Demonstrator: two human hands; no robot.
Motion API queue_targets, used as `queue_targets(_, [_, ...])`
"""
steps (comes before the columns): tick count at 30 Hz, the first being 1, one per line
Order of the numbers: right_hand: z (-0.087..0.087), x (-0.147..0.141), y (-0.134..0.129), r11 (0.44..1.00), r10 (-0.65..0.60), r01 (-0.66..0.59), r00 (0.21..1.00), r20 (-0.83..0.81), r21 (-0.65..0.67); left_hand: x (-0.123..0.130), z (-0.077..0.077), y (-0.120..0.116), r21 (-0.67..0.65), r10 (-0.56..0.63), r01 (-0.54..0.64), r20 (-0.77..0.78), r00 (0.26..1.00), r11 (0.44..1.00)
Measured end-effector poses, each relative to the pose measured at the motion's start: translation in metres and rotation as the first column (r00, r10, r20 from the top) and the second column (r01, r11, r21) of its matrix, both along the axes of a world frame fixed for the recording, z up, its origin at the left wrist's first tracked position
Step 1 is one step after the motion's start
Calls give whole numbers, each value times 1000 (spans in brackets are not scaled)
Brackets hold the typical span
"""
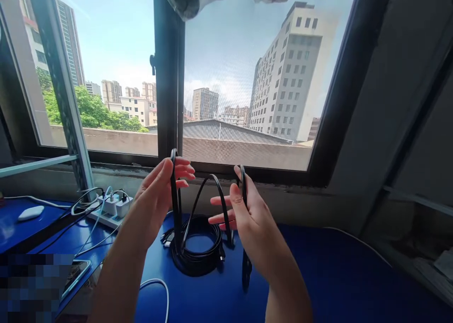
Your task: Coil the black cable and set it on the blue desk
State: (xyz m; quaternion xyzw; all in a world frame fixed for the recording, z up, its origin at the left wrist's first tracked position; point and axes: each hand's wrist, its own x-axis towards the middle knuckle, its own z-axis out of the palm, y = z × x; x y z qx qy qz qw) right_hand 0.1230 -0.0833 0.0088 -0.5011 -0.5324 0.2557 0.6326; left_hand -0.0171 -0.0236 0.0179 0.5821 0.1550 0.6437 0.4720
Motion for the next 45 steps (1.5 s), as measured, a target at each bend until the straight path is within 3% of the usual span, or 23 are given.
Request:
queue_targets(2, [-2, -5, 8, 990, 113, -115, 993, -30, -80, 5, -1, 1, 16, -22, 22, -10, 1000, 1000])
queue_targets(4, [-1, -8, 13, 990, 125, -127, 992, -23, -56, 9, -1, 3, 14, -1, 1, 12, 1000, 1000])
queue_targets(7, [3, -6, 17, 999, -1, 2, 1000, -3, 52, 9, -2, 11, -30, 143, -140, 162, 976, 990])
queue_targets(9, [6, -1, 18, 987, -106, 107, 994, -15, 124, 6, -3, 16, -75, 254, -242, 301, 919, 967])
queue_targets(12, [8, 1, 17, 953, -211, 208, 977, -12, 220, -1, -4, 22, -100, 307, -293, 413, 857, 951])
queue_targets(14, [8, -2, 16, 951, -186, 160, 980, 76, 265, -2, -4, 24, -60, 260, -257, 377, 889, 965])
queue_targets(17, [5, -11, 12, 972, -108, 37, 947, 302, 231, 6, -6, 25, -31, 170, -167, 194, 966, 985])
queue_targets(21, [1, -16, 13, 965, -239, 149, 844, 481, 217, 16, -11, 29, 38, 173, -170, -107, 979, 985])
queue_targets(24, [1, -10, 15, 910, -399, 299, 817, 417, 286, 13, -10, 25, 170, 192, -148, -284, 939, 974])
queue_targets(27, [5, -1, 12, 863, -479, 401, 844, 242, 309, 3, -5, 14, 184, 232, -187, -262, 937, 965])
queue_targets(30, [8, 4, 5, 859, -458, 404, 881, 118, 314, -5, -2, 6, 220, 388, -353, -144, 910, 909])
queue_targets(32, [9, 5, -1, 881, -395, 352, 915, 83, 315, -4, -4, 9, 252, 437, -387, -186, 880, 887])
queue_targets(34, [9, 3, -5, 897, -330, 297, 943, 47, 328, 2, -10, 18, 255, 366, -294, -308, 878, 921])
queue_targets(36, [9, -1, -7, 894, -279, 254, 960, 16, 368, 12, -17, 28, 163, 176, -123, -364, 915, 979])
queue_targets(38, [8, -4, -8, 878, -236, 209, 972, 9, 432, 24, -22, 36, 28, -53, 67, -338, 940, 997])
queue_targets(40, [7, -8, -8, 857, -189, 160, 982, 9, 490, 34, -25, 40, -86, -209, 194, -240, 948, 977])
queue_targets(42, [6, -10, -7, 845, -151, 132, 989, -6, 518, 40, -26, 42, -156, -225, 203, -133, 965, 967])
queue_targets(45, [6, -9, -1, 851, -109, 100, 994, -12, 516, 38, -26, 43, -170, -141, 129, -61, 988, 977])
